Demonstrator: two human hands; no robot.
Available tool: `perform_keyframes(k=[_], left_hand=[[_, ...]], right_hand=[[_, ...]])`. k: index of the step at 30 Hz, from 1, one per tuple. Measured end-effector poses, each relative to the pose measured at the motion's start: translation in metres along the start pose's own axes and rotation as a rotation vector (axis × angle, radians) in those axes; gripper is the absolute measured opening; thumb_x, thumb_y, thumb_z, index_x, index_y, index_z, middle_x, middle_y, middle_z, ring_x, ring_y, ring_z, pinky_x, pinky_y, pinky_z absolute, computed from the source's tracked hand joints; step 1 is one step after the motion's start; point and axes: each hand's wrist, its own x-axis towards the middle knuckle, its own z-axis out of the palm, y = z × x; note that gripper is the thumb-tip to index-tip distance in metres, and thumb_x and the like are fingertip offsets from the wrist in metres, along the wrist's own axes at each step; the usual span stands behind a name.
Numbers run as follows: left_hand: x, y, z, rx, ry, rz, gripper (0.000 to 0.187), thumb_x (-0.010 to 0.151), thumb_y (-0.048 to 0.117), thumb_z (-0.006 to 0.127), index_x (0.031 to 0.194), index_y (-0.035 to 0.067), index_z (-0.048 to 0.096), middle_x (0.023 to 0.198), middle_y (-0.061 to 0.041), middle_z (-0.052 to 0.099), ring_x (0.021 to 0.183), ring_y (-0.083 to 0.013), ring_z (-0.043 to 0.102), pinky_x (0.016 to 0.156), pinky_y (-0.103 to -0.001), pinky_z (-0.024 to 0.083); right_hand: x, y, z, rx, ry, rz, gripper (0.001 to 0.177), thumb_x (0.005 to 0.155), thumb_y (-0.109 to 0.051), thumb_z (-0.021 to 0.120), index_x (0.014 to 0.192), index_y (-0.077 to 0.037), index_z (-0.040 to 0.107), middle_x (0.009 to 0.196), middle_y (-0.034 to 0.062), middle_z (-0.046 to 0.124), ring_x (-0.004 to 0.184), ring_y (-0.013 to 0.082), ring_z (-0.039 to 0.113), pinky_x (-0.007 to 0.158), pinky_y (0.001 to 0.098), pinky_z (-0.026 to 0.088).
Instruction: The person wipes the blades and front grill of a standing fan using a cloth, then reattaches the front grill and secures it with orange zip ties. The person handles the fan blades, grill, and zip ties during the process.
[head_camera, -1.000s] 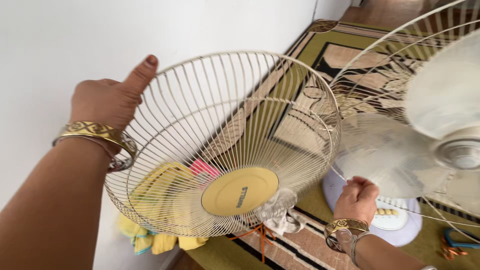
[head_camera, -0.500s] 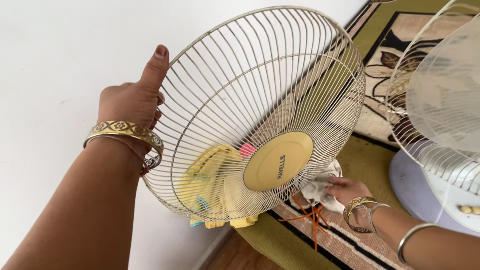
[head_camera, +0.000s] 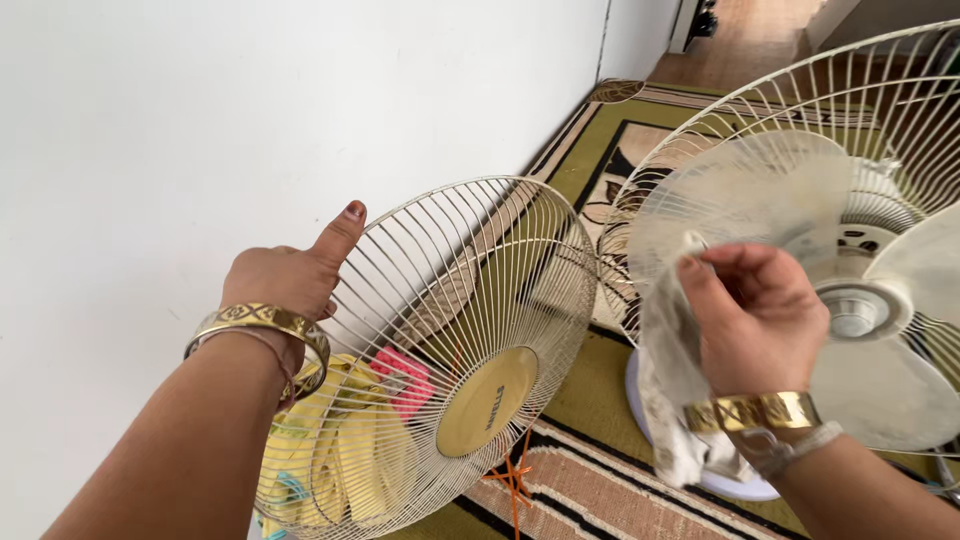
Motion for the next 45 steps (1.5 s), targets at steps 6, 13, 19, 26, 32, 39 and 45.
perform_keyframes(k=[6, 13, 19, 26, 32, 39, 45], left_hand=[[-0.014, 0.028, 0.015, 0.117, 0.054, 0.184, 0.086, 0.096, 0.076, 0.031, 0.085, 0.007, 0.081, 0.095, -0.016, 0.076, 0.097, -0.035, 0.069, 0.093, -0.049, 0.051], [-0.052, 0.057, 0.03, 0.127, 0.047, 0.155, 0.074, 0.099, 0.067, 0.026, 0.095, 0.015, 0.078, 0.102, -0.011, 0.074, 0.1, -0.0316, 0.069, 0.088, -0.048, 0.054], [-0.047, 0.049, 0.023, 0.065, 0.058, 0.061, 0.074, 0.099, 0.068, 0.028, 0.095, 0.013, 0.078, 0.1, -0.01, 0.075, 0.096, -0.0277, 0.071, 0.084, -0.046, 0.055], [-0.049, 0.025, 0.008, -0.134, 0.056, 0.114, 0.074, 0.083, 0.074, 0.054, 0.075, 0.004, 0.078, 0.07, -0.009, 0.076, 0.068, -0.0226, 0.074, 0.076, -0.039, 0.058], [-0.044, 0.043, -0.045, -0.125, 0.126, 0.204, 0.073, 0.08, 0.071, 0.068, 0.066, -0.001, 0.074, 0.064, -0.014, 0.071, 0.059, -0.0239, 0.067, 0.066, -0.041, 0.057], [-0.04, 0.077, -0.095, 0.069, 0.201, 0.331, 0.072, 0.08, 0.07, 0.069, 0.07, -0.001, 0.075, 0.068, -0.015, 0.073, 0.064, -0.0255, 0.069, 0.068, -0.043, 0.056], [0.013, 0.098, -0.131, 0.072, 0.22, 0.456, 0.077, 0.084, 0.067, 0.069, 0.073, -0.009, 0.071, 0.06, -0.021, 0.065, 0.048, -0.027, 0.06, 0.046, -0.037, 0.048]], right_hand=[[0.031, 0.007, 0.078, 0.007, -0.212, -0.134, 0.025, 0.097, -0.005, 0.069, 0.121, 0.0, 0.063, 0.12, 0.0113, 0.071, 0.112, 0.0185, 0.068, 0.099, 0.0306, 0.056], [-0.002, 0.055, 0.11, -0.429, -0.488, -0.41, 0.065, 0.109, -0.019, 0.043, 0.165, -0.006, 0.013, 0.173, 0.0241, 0.007, 0.161, 0.0362, 0.004, 0.129, 0.0498, 0.01], [-0.08, 0.058, 0.089, -0.775, -0.845, 0.493, 0.098, 0.092, 0.003, 0.05, 0.169, -0.021, -0.005, 0.176, 0.0001, -0.002, 0.091, 0.0357, 0.075, 0.077, 0.0404, 0.062], [-0.071, 0.059, 0.037, -0.706, -0.548, 0.34, 0.054, 0.079, 0.004, 0.06, 0.123, -0.026, 0.074, 0.086, 0.0157, 0.074, 0.055, 0.0202, 0.065, 0.058, 0.0323, 0.053], [-0.015, 0.028, -0.016, -0.786, -0.416, 0.08, 0.04, 0.075, 0.006, 0.057, 0.101, -0.017, 0.077, 0.093, 0.0049, 0.074, 0.058, 0.0221, 0.064, 0.057, 0.0346, 0.051], [-0.01, 0.04, -0.051, -0.703, -0.658, -0.083, 0.053, 0.069, 0.002, 0.061, 0.119, -0.012, 0.072, 0.127, 0.0099, 0.069, 0.101, 0.0258, 0.069, 0.084, 0.0337, 0.055], [0.017, -0.043, -0.049, -0.6, -0.34, 0.191, 0.045, 0.095, -0.027, 0.062, 0.137, -0.011, 0.061, 0.122, 0.0128, 0.073, 0.11, 0.0282, 0.075, 0.09, 0.0379, 0.06]])
